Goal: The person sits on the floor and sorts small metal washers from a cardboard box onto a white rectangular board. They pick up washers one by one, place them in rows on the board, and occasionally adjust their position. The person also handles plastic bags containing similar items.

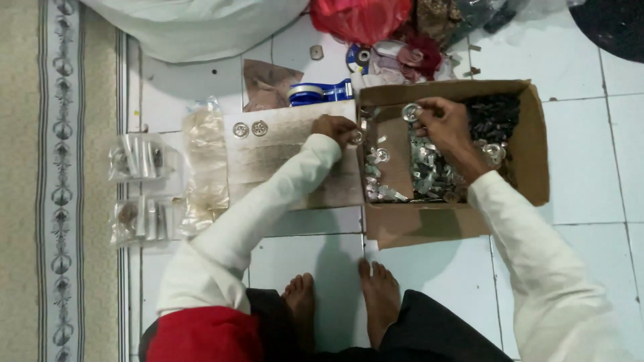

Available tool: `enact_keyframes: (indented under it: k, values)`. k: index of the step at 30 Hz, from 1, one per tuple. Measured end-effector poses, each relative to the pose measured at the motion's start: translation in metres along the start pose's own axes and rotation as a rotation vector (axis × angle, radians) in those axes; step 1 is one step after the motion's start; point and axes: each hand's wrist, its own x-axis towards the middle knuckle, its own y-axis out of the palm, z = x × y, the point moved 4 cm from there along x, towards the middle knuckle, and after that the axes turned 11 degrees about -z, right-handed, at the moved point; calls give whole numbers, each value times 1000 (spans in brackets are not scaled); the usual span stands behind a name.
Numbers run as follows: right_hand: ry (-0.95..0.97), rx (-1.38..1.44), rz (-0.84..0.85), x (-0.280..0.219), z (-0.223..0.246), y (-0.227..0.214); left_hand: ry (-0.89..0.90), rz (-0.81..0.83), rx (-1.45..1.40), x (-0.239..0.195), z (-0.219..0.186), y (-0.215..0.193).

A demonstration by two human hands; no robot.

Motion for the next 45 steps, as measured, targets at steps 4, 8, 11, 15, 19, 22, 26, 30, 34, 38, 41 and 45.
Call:
enact_keyframes:
  k: [4, 8, 11, 15, 19, 22, 26, 30, 34, 38, 41, 45]
  values:
    - [-31, 4, 132, -6, 14, 100, -259, -189, -244, 6, 88, -95]
    - [-102, -149, 204, 3, -19, 182, -467, -286, -79, 13, 167, -118]
    - [-167, -260, 246, -4, -9, 219, -501, -282, 21, 9, 177, -128]
    - [-146, -342, 251, -12, -15, 249, -528, -285, 47, 14, 186, -129]
    - [-120, -394, 254, -13, -9, 260, -512, -257, 96, 8, 160, -137]
    - [-223, -443, 262, -12, -8, 266, -439, -310, 132, 11, 143, -140]
    - [-328, -492, 238, -11, -9, 271, -380, -302, 255, 11, 124, -146]
    - [-513, -440, 172, -31, 18, 260, -354, -281, 299, -3, 105, -154]
    - [-555, -228, 69, -6, 8, 231, -194, -394, 341, 17, 137, -140]
    - [-557, -292, 18, 28, 17, 133, 190, -449, 276, 11, 57, -122]
    - [-349, -525, 107, 45, 4, 21, 451, -263, 226, -6, -13, -60]
    - [-117, -1022, 150, 18, 2, -102, 502, 91, 323, -27, -47, 110]
